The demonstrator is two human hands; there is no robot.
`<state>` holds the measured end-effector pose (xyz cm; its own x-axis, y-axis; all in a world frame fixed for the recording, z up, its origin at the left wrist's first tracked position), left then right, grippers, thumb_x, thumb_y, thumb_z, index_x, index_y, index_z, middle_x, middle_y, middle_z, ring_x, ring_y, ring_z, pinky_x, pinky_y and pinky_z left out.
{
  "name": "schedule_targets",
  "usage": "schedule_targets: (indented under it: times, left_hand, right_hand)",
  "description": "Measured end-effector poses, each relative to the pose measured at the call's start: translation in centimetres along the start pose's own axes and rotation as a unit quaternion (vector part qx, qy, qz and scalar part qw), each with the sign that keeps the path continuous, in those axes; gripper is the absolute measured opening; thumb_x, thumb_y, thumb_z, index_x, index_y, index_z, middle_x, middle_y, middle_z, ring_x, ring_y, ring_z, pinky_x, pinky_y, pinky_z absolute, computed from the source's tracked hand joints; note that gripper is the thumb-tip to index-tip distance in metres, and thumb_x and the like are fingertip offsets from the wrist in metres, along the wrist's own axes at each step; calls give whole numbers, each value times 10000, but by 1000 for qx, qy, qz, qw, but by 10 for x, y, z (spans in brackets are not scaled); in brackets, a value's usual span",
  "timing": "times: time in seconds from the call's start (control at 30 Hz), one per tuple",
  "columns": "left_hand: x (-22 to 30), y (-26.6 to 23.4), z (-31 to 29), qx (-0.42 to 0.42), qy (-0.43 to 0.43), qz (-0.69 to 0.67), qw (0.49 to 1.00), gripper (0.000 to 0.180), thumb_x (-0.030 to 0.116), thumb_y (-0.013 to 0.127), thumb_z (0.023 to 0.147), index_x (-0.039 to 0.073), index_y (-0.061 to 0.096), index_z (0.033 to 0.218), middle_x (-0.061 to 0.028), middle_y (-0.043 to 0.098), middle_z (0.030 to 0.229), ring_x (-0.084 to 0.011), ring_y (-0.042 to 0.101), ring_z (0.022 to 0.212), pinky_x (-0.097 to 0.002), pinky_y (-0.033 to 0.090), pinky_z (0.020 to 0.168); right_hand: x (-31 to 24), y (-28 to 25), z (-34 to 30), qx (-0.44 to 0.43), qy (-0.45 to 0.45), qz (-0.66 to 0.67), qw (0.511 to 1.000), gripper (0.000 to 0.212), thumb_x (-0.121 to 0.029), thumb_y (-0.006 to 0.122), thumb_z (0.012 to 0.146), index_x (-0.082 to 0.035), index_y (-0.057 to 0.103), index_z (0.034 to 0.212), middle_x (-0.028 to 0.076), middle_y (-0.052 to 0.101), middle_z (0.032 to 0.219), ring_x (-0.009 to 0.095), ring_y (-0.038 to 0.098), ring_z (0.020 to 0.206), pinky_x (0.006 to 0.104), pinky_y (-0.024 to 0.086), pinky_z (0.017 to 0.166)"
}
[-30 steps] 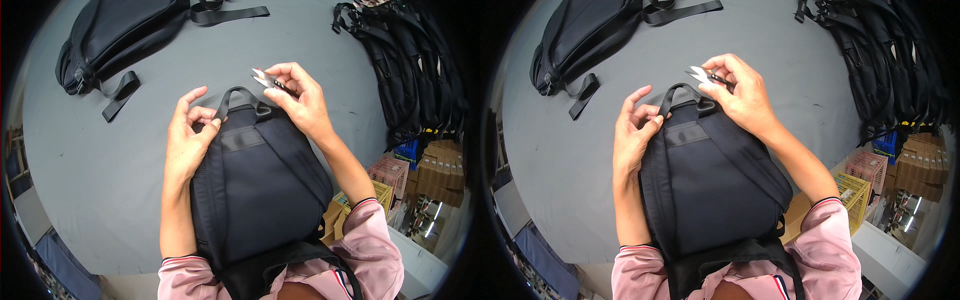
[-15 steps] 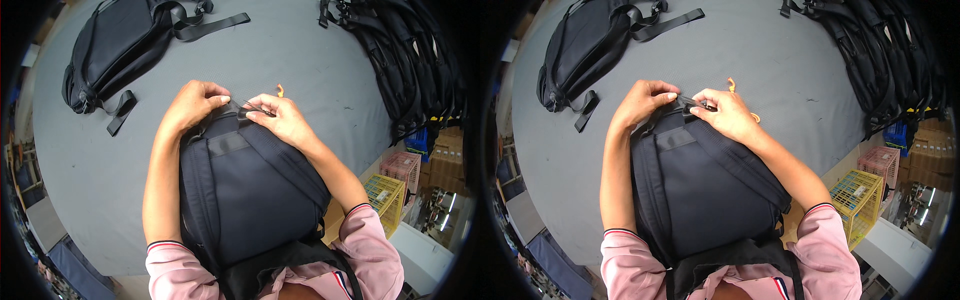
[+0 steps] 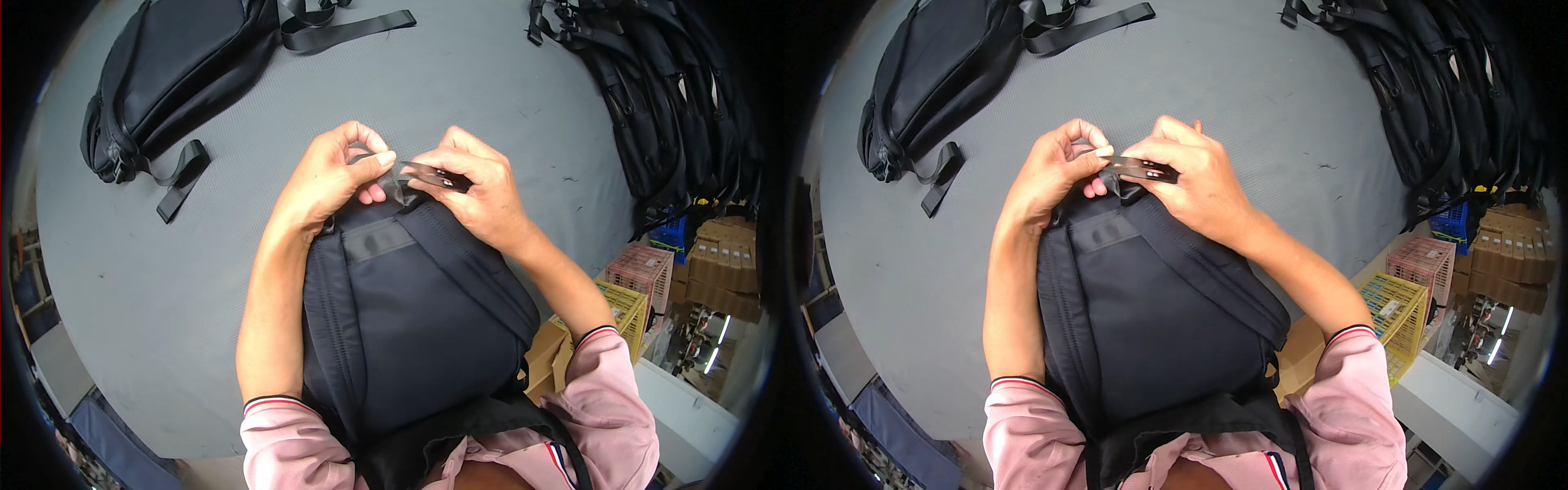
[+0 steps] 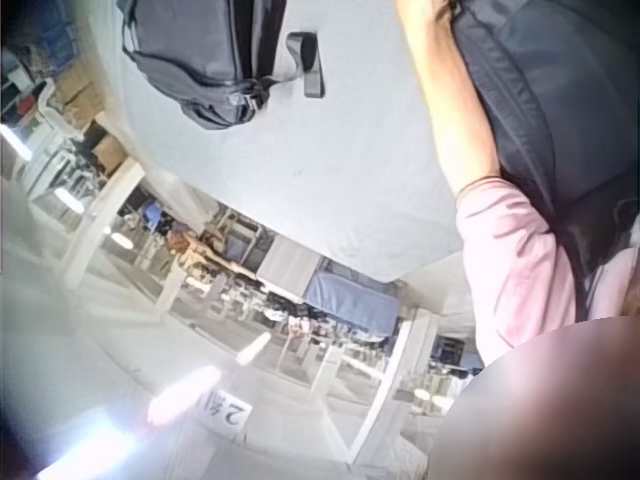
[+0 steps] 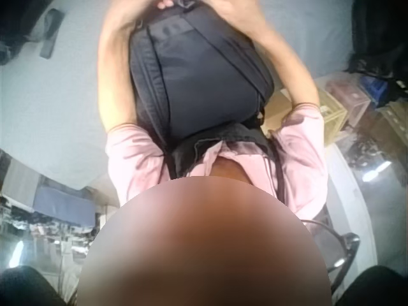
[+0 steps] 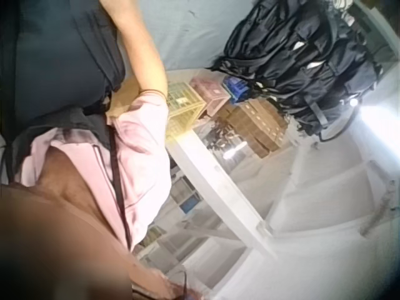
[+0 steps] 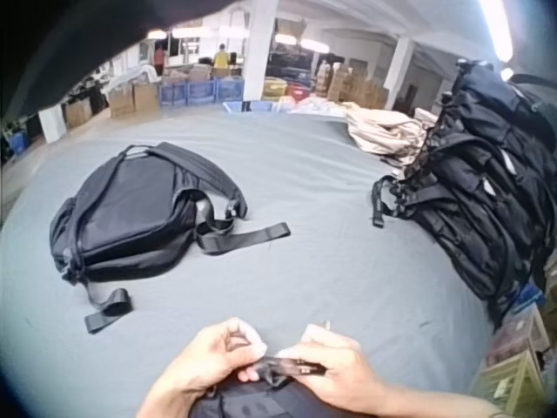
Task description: Inspecting and trimming loose threads from black backpacks using a small trimming tool.
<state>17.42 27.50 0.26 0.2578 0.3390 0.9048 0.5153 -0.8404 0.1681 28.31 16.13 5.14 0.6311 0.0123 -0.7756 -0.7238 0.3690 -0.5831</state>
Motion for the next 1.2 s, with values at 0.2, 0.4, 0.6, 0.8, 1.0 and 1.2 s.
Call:
schedule_targets:
  times: [0.2,0.4,0.6,0.8,1.0,1.2]
  left_hand:
    - [-5,-2,3,-29,-17,0,999,238,80,622,853,24,487,1041,-53,591,734,-61,495,531,-192,377,467]
    - [-5,-3,1,-5,-7,-5,1000,320,95,645,838,20,483,1103,-53,583,781,-58,458,553,-196,361,488]
    - [-1,-2,2,-12,-6,6,1000,373,134,674,827,20,484,1127,-40,578,758,-50,448,543,-195,360,487]
    - [-5,-3,2,-5,-6,-1,1000,390,144,685,821,22,488,1134,-31,572,739,-43,442,537,-185,355,476]
    - [-1,-7,2,7,4,-4,1000,414,120,675,824,0,482,1169,-21,565,714,-37,478,557,-176,372,478]
    - [-8,-13,5,65,28,-50,996,356,55,618,852,-27,489,1174,-83,639,811,-56,565,618,-180,433,518]
  right_hand:
    - [-4,11,31,-165,-29,-19,986,158,-52,688,758,-46,652,911,71,527,784,238,551,709,369,433,619]
    - [-2,19,23,-247,-26,-28,968,143,-52,633,811,-32,537,915,81,502,849,260,531,739,379,422,639]
    - [10,-5,-1,-201,137,162,956,162,-76,604,802,-53,522,940,69,533,886,194,560,726,304,471,712]
    - [-18,-11,5,-154,-15,-207,966,194,-121,670,769,-87,590,943,45,549,859,244,599,684,361,477,618]
    - [-24,-7,9,-100,-110,-253,956,218,-110,688,749,-88,607,951,46,546,851,257,585,655,337,476,607]
    - [23,-17,-20,-4,114,28,993,255,-97,707,761,-47,600,987,24,552,845,124,545,717,261,450,667]
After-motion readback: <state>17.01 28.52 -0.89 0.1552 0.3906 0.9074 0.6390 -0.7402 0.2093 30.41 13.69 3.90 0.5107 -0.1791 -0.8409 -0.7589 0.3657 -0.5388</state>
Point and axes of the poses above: each hand's wrist, its own z-axis towards the middle knuckle, its own y-axis out of the palm, x = y × z, the point moved 5 cm from there along z, towards the middle knuckle
